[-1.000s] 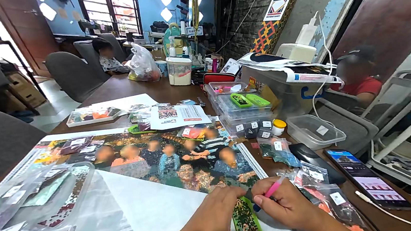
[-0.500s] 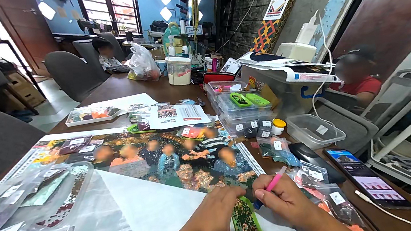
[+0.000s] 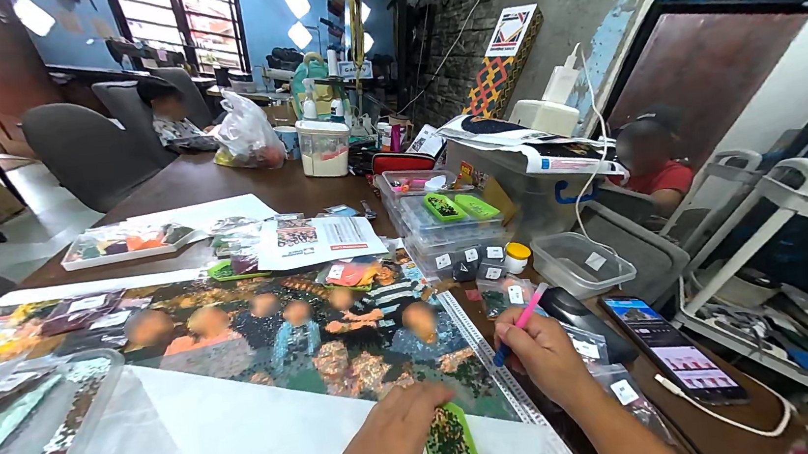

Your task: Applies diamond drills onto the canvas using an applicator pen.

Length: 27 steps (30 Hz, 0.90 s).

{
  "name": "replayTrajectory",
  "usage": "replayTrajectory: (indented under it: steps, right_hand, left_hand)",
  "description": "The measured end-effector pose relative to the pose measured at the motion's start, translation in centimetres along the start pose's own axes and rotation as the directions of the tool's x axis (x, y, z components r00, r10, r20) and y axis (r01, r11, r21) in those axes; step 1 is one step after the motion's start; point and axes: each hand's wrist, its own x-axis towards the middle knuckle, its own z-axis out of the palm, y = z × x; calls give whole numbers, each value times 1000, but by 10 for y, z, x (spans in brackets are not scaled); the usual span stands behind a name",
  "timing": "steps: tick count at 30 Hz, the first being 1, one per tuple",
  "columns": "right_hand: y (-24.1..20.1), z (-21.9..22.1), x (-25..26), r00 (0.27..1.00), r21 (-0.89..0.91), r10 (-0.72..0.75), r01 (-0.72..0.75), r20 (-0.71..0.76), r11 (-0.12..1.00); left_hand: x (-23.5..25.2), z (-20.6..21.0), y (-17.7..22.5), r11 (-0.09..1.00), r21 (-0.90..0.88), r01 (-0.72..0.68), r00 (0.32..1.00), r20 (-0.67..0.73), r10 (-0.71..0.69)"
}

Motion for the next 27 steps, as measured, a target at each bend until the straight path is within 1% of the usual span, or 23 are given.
replayTrajectory:
  steps: [3, 8, 11, 15, 19, 27]
  right_hand:
    - [0, 0, 1, 999, -26, 32, -31, 22, 999]
    - [0, -1, 1, 998, -73, 47, -44, 51, 996]
    - [3, -1, 1, 997, -71, 45, -40, 69, 997]
    - [2, 0, 1, 994, -108, 52, -42, 95, 993]
    - [2, -1, 2, 992, -115, 77, -65, 101, 991]
    - [5, -1, 1, 992, -126, 27, -11, 126, 992]
  left_hand:
    - [0, 0, 0, 1000, 7, -3, 1000, -4, 3]
    - [-1, 0, -1, 1000, 8, -14, 1000, -3, 14]
    - [-2, 2, -3, 999, 16, -48, 999, -22, 49]
    - [-3, 2, -2, 996, -21, -89, 995, 33, 90]
    - [-4, 2, -2, 992, -22, -122, 987, 98, 124]
    - [-4, 1, -3, 991, -8, -137, 983, 124, 137]
